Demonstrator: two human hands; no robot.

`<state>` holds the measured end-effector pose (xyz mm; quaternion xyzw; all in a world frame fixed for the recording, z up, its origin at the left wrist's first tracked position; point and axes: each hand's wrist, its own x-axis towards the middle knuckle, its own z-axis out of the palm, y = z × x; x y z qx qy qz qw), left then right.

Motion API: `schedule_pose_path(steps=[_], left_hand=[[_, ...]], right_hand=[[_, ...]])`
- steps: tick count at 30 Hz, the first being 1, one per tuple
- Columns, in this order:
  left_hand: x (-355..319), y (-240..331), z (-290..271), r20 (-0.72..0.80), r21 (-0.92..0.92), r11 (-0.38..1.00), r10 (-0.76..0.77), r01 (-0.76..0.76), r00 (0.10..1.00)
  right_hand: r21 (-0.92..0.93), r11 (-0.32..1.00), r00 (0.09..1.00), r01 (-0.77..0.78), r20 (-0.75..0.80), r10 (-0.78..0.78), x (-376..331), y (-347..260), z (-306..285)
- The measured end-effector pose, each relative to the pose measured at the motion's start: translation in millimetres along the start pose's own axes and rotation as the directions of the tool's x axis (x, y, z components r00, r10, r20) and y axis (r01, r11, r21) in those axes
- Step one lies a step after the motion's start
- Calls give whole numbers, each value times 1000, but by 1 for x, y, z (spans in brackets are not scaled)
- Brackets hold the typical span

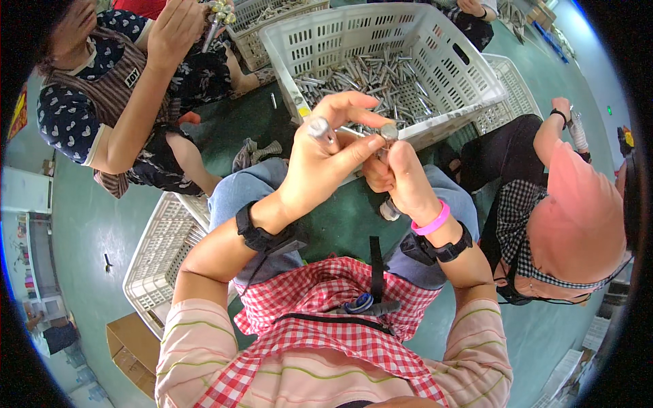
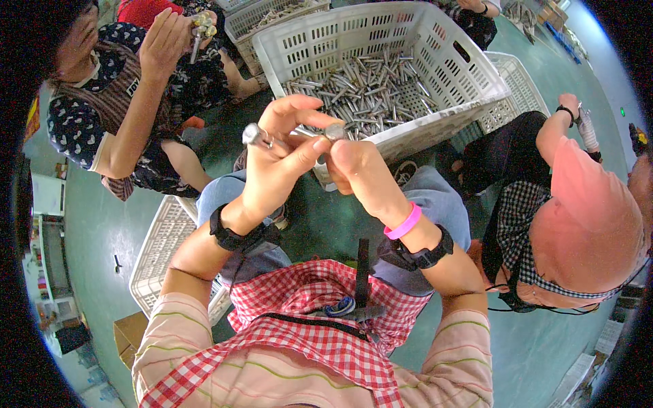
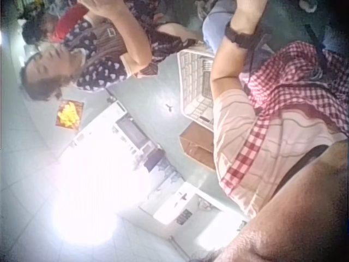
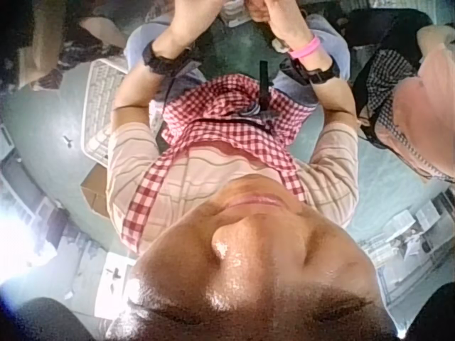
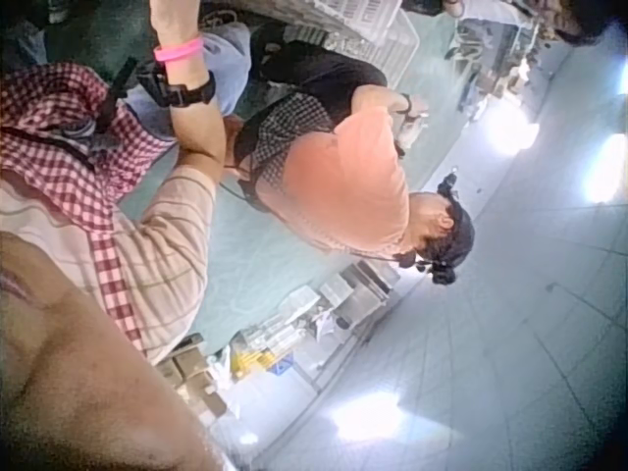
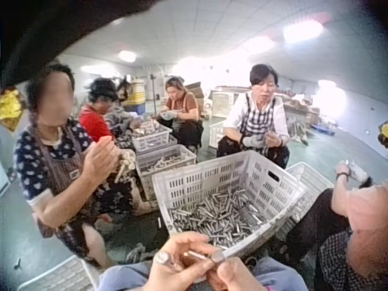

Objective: The person picks up metal cylindrical tubes and attaches small caps or connectors to the ends by hand, placing the assembled items into a white plastic crate.

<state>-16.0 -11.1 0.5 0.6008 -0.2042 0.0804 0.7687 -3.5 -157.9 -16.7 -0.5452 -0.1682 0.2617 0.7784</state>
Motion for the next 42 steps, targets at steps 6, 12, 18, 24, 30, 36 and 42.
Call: schedule_pose_path(steps=[6,12,18,24,30,36,42], left_hand=[[-6,6,2,10,31,1000,-8,8,1000],[-9,3,3,84,251,958,121,-138,989],[-11,-4,5,20,328,912,254,-246,967],[-12,-4,6,7,288,946,153,-148,988],[-7,-2,12,88,461,837,287,-295,954],[13,16,-11,-5,711,640,419,-292,908],[16,3,-23,331,841,316,341,-439,880]], right_hand=[[-303,945,989,119,-46,-139,-4,1,-5],[-525,795,916,305,-67,-395,-2,0,-11],[-620,714,896,325,-38,-442,-1,-8,-9],[-687,634,847,356,-50,-530,3,-5,-11],[-344,904,930,253,-170,-325,6,-6,-16],[-42,998,997,47,-66,-50,10,-20,-26],[123,992,999,-15,35,11,7,-19,-29]])
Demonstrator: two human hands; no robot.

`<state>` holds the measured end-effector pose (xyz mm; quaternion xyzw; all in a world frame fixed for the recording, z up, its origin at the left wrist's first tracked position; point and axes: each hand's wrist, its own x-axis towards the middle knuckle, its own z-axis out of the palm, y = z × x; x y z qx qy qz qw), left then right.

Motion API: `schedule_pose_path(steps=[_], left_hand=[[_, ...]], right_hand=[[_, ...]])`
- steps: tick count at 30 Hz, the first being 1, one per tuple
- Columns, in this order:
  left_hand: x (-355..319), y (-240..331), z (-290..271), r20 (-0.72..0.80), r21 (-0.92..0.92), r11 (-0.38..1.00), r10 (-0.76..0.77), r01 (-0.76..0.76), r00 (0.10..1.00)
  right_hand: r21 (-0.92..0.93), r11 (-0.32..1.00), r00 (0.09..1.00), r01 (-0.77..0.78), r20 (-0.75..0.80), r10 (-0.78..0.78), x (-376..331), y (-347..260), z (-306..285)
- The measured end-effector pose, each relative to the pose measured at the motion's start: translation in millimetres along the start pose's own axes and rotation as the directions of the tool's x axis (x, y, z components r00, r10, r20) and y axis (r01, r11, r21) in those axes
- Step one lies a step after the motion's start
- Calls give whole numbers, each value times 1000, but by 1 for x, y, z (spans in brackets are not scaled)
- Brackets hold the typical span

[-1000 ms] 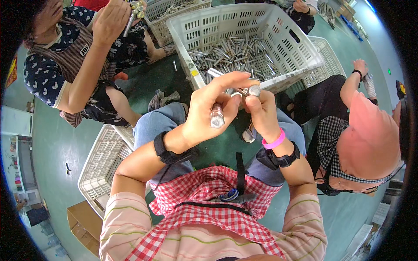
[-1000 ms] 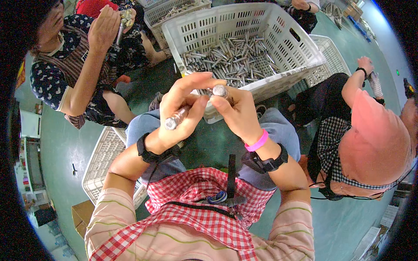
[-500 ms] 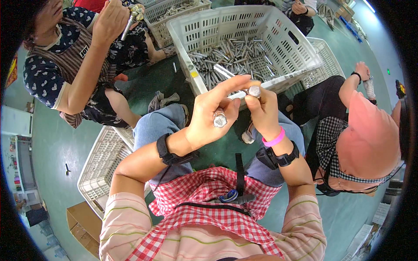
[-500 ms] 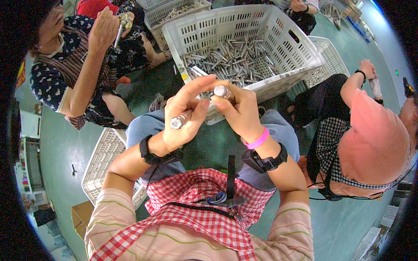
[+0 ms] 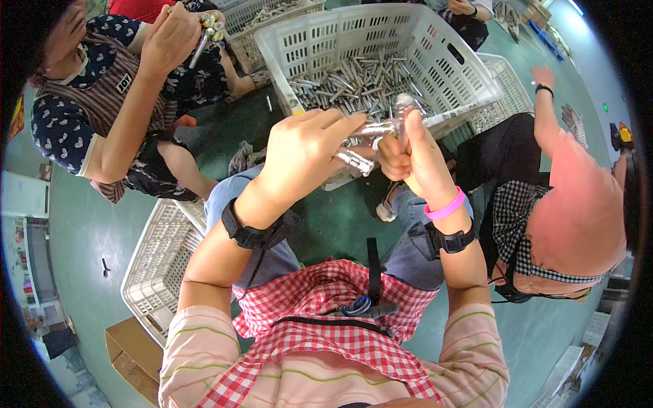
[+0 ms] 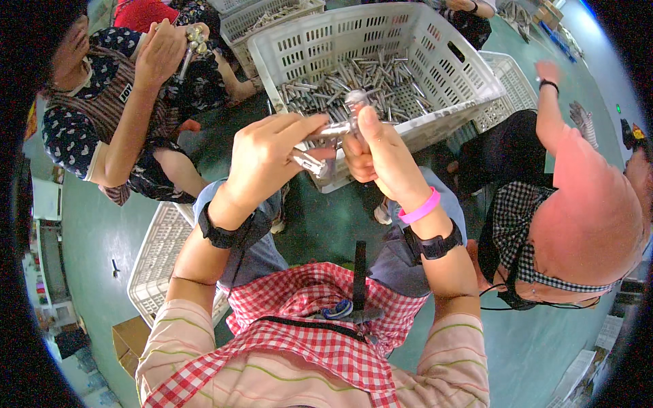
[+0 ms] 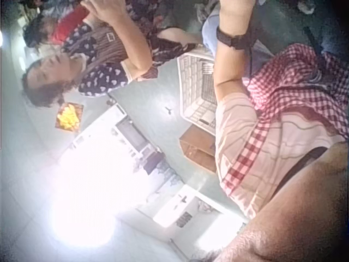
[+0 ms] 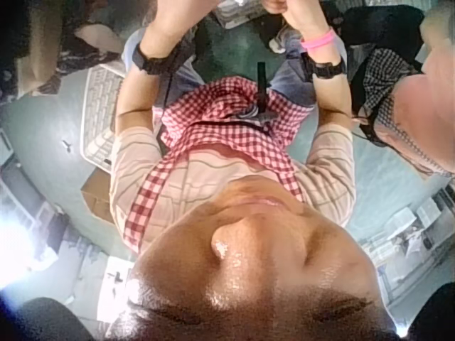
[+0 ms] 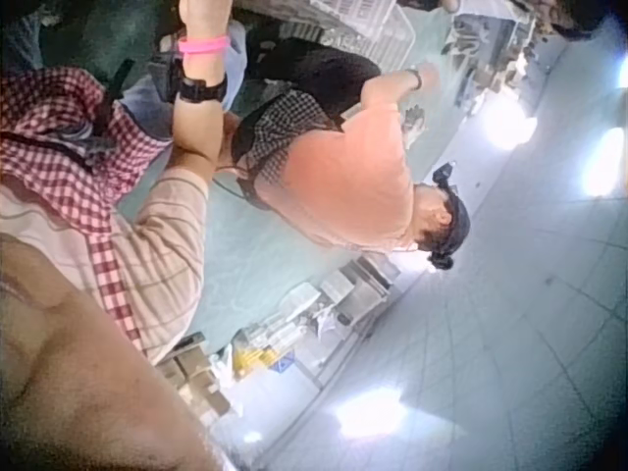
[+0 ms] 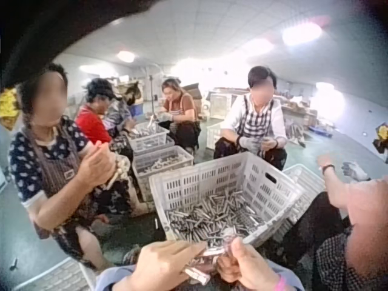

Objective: The person picks up metal cylindrical tubes and attaches small caps or connectors to the ends by hand, placing the assembled items into a white plastic crate.

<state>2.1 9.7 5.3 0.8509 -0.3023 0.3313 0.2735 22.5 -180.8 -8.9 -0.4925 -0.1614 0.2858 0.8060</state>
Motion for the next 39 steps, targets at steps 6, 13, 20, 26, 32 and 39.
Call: schedule_pose_path(steps=[6,13,20,26,32,39], left_hand=[[-8,5,0,261,-100,982,-131,162,956],[-7,10,-3,358,-352,874,-205,335,911],[-7,7,-3,373,-539,772,-140,336,917],[-3,8,-11,582,-581,576,-200,575,788],[-2,5,-12,686,-650,322,-139,688,714],[-16,0,3,601,-799,47,87,600,794]], right_hand=[[-605,781,956,153,-110,-273,2,4,1],[-441,891,965,109,-168,-201,-10,0,19],[-39,999,1000,6,-12,-7,-12,0,19],[55,998,998,-18,65,15,-12,-1,20],[128,991,995,-35,98,23,-16,-3,26],[629,766,983,-131,183,18,-10,-13,15]])
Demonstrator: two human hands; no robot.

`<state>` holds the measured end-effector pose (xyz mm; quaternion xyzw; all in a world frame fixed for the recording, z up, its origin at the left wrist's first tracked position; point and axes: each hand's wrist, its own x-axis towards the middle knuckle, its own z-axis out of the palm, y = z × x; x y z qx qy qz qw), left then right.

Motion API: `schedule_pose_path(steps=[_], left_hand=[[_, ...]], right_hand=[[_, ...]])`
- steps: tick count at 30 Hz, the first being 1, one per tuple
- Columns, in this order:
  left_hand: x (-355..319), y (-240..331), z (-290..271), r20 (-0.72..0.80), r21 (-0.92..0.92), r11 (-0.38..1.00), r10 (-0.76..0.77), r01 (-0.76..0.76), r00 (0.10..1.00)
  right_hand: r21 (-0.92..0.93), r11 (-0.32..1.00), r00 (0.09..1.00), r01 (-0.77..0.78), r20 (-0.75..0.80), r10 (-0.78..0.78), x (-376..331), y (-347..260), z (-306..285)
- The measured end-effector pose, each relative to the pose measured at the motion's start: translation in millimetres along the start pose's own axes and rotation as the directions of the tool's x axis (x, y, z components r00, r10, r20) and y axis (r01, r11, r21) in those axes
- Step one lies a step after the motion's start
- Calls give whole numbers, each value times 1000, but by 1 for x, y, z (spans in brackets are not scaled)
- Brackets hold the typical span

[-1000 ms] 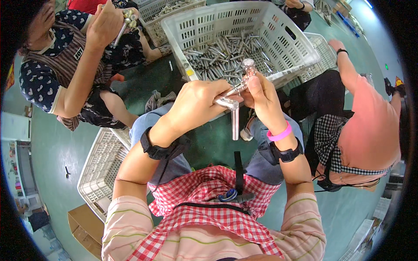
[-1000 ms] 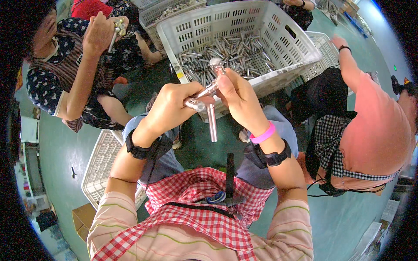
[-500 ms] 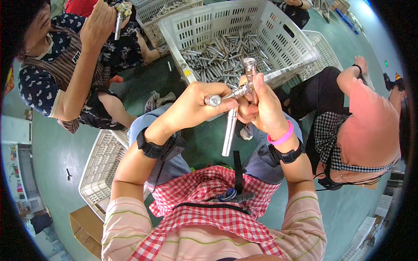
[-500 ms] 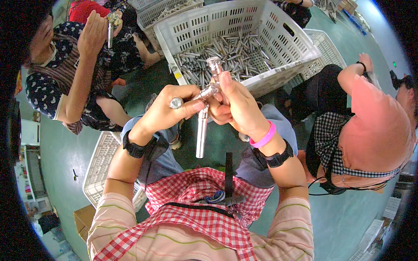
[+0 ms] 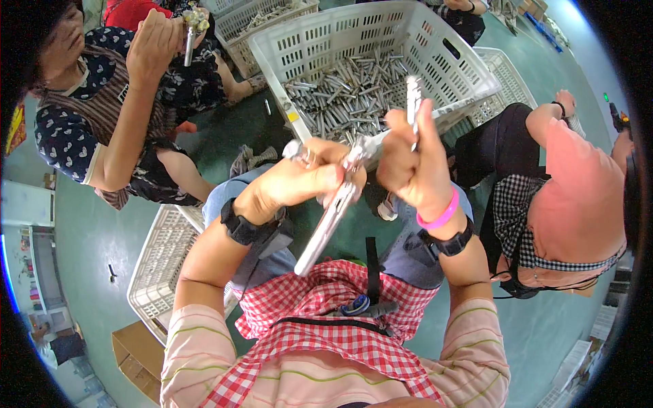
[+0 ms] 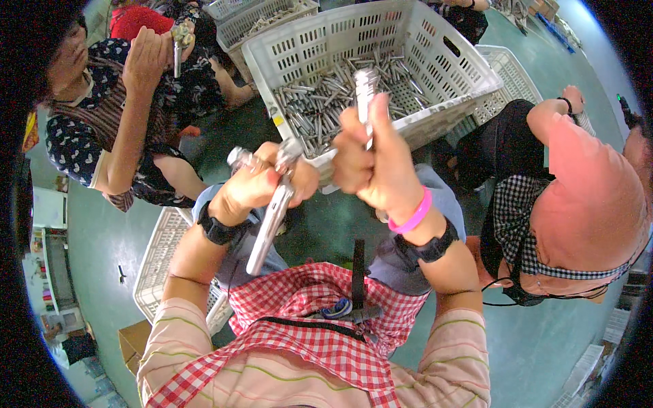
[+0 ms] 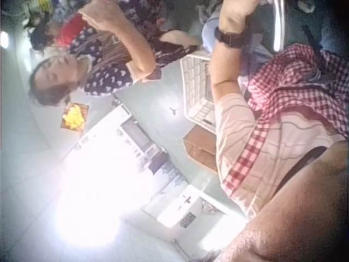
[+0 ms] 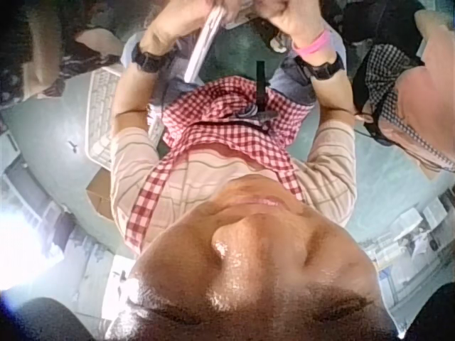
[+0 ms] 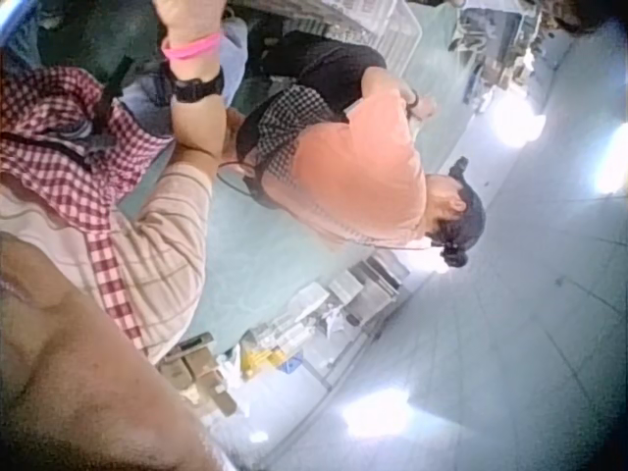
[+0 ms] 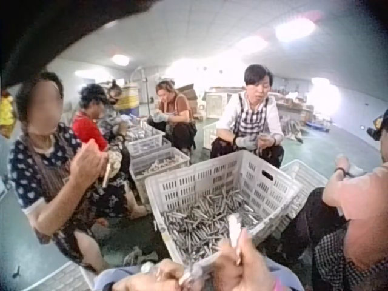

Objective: The person picks up metal cylindrical tubes and attaches small caps or connectors to the ends by hand, placing the assembled items into a white plastic crate.

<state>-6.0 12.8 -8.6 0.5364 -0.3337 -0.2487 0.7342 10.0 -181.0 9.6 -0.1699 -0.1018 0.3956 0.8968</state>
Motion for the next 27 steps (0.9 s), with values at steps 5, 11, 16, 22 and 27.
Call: schedule_pose_path(steps=[5,11,16,22,27], left_hand=[[6,8,14,-216,-104,986,101,-126,971],[5,18,4,-171,-150,983,80,-106,982],[8,17,11,-279,-27,996,77,-88,957],[11,11,9,-453,388,921,218,-29,864],[15,3,0,-601,585,809,389,54,698]], right_hand=[[-192,975,994,112,19,-110,2,-6,-3],[-278,960,997,25,-65,-45,5,8,0],[-475,872,965,117,-154,-214,12,15,-3],[-556,815,953,165,-124,-277,15,22,-17],[-457,878,973,145,-96,-210,19,21,-16]])
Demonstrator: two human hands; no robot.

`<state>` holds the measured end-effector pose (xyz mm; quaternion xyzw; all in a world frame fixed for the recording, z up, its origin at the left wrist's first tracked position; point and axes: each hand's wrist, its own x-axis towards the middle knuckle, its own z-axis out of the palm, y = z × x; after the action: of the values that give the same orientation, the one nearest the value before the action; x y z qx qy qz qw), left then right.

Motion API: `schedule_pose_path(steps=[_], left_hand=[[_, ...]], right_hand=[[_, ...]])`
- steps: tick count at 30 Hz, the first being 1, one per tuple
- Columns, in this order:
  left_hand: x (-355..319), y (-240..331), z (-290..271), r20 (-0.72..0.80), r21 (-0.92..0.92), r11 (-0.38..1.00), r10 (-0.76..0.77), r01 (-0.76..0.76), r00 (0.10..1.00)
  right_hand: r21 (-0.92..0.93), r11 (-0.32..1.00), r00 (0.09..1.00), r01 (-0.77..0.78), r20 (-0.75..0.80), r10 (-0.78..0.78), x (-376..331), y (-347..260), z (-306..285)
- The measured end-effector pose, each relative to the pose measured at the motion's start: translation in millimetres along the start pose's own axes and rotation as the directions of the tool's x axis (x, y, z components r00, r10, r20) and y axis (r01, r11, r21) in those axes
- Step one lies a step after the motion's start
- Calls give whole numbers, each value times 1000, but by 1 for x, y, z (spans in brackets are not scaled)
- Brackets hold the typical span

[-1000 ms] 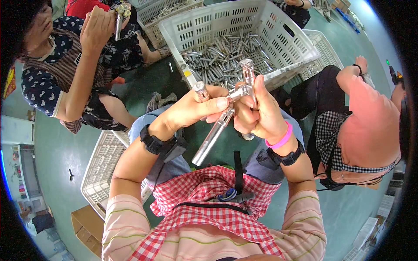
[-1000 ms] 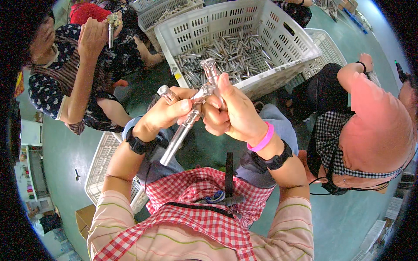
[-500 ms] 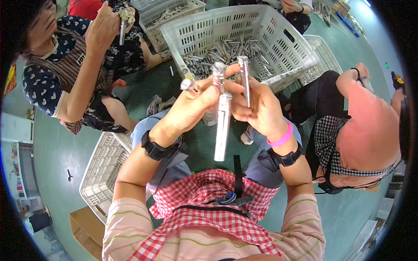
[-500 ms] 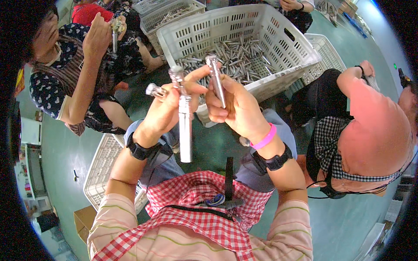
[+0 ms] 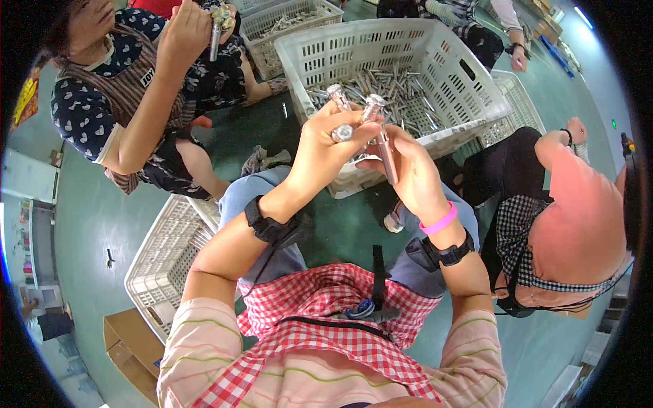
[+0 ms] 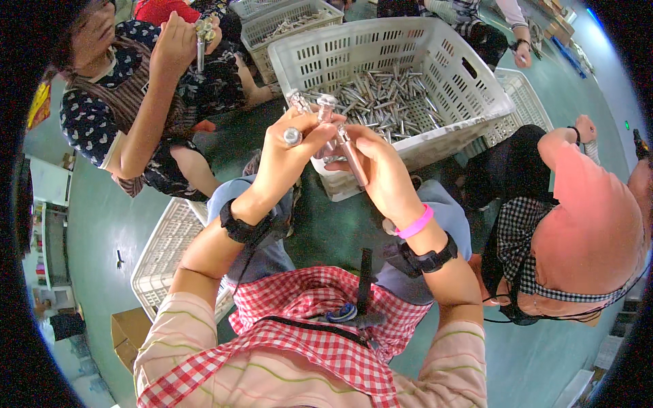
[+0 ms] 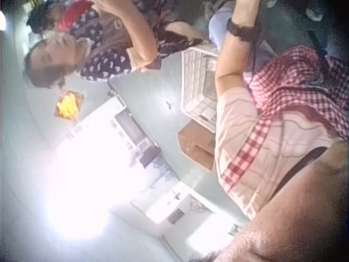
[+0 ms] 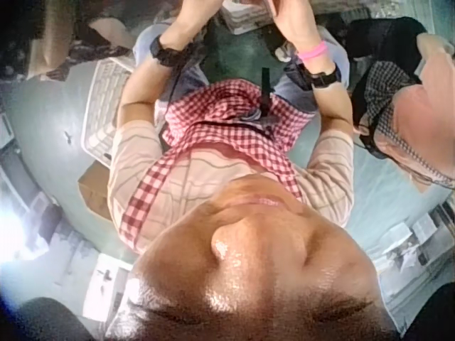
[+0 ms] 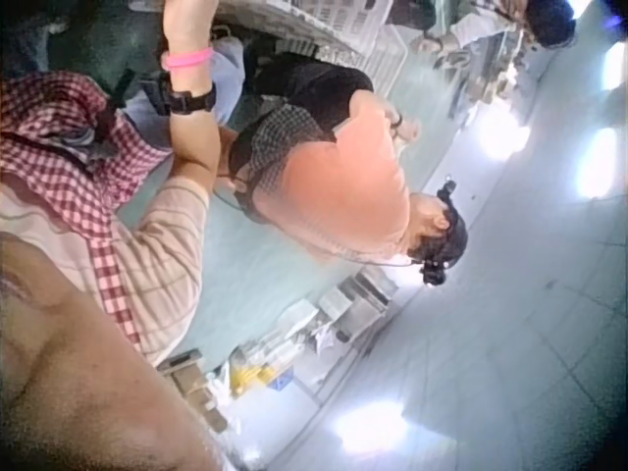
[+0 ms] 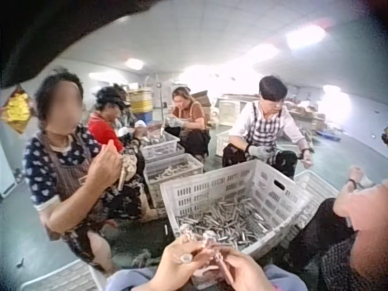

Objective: The person picks up metal cylindrical tubes and attaches small caps or connectors to the ends by hand, placing the assembled items into a white plastic crate.

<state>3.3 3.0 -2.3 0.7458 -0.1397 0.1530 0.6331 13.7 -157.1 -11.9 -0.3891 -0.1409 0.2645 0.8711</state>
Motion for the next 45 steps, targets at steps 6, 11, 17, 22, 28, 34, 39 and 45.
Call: schedule_pose_path(steps=[6,11,17,22,28,34,39,45], left_hand=[[-4,-3,3,6,249,956,161,-157,987],[-4,0,6,17,294,922,257,-251,966],[1,5,-12,6,426,848,346,-315,938],[-46,74,-102,-157,269,960,125,-79,980],[-190,45,-237,-455,114,927,-272,358,848],[-316,-104,-288,-443,317,307,-789,897,427],[-403,-226,-313,-237,802,214,-742,557,627],[-384,-241,-306,-393,728,53,-785,683,479]], right_hand=[[-376,925,999,49,4,-52,-6,4,12],[-399,890,959,222,-75,-273,2,21,4],[-433,859,911,274,-168,-375,3,16,23],[-354,904,920,240,-215,-328,4,-9,-3],[-385,901,957,201,-120,-265,-4,-3,-14],[-432,897,978,90,-130,-161,-6,11,-14],[-449,891,986,61,-114,-125,4,24,-2],[-509,860,985,51,-115,-126,3,20,2]])
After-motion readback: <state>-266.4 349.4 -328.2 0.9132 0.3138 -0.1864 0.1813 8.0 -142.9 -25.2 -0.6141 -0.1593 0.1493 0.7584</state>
